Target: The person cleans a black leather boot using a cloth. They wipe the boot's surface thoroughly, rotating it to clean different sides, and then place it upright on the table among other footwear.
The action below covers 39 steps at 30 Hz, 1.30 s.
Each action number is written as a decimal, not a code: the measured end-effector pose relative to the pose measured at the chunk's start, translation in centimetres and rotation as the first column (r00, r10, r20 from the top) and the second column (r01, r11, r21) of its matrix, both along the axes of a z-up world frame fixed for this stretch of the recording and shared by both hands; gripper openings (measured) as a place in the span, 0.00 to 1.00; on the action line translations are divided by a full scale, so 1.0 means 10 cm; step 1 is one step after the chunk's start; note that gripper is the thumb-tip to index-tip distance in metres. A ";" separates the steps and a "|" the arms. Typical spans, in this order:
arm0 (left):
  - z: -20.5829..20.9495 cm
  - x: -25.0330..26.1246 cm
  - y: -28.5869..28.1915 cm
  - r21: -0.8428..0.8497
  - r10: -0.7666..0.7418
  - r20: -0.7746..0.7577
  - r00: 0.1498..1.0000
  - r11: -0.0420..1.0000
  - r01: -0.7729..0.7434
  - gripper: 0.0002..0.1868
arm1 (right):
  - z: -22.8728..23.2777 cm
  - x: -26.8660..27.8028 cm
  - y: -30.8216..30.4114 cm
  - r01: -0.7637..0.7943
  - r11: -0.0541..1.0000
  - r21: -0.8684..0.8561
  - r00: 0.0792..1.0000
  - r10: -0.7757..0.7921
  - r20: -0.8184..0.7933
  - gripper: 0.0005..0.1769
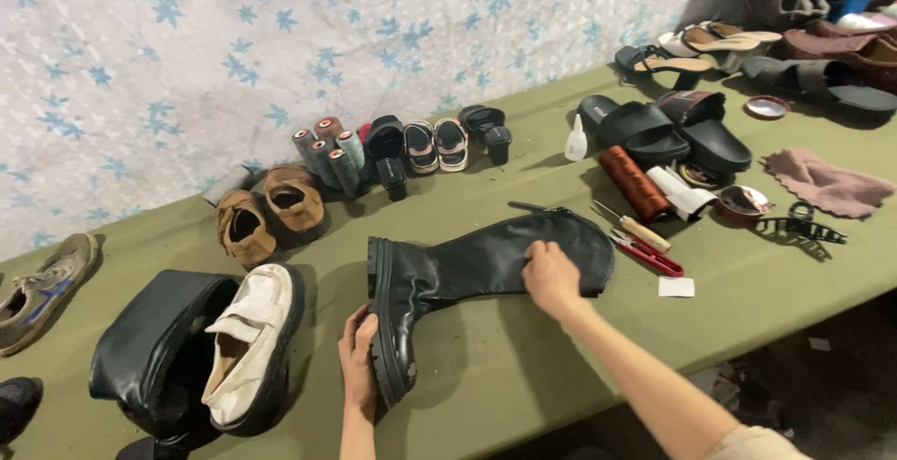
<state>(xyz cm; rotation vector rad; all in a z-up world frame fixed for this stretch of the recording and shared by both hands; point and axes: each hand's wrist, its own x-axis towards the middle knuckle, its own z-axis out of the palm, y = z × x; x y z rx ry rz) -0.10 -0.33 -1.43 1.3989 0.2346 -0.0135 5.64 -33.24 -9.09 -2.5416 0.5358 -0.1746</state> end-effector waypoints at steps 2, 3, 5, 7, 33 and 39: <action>-0.01 0.00 -0.02 -0.010 -0.001 0.011 1.000 1.000 0.001 0.35 | -0.44 0.08 0.00 0.001 0.987 -0.160 0.983 0.028 0.184 0.13; -0.02 -0.01 -0.02 -0.020 0.003 0.022 1.000 1.000 -0.003 0.36 | -0.66 0.12 0.01 0.028 0.949 -0.314 0.931 0.089 0.353 0.11; -0.03 -0.01 -0.02 -0.021 0.005 0.030 1.000 1.000 -0.004 0.35 | -0.58 0.06 0.01 0.011 0.955 -0.295 0.931 0.098 0.352 0.11; -0.03 -0.04 -0.02 -0.018 0.012 0.035 0.999 1.000 -0.011 0.34 | -0.53 0.00 0.03 -0.013 0.962 -0.273 0.932 0.111 0.346 0.11; 0.24 0.00 0.16 0.331 -0.247 -0.260 0.934 0.886 0.326 0.54 | -0.19 -0.18 0.09 0.001 0.998 0.058 0.882 -0.028 0.470 0.09; -0.02 0.01 0.29 0.387 -0.368 0.025 0.929 0.861 0.330 0.56 | -0.06 -0.48 0.11 0.011 1.000 0.021 0.799 -0.021 0.601 0.12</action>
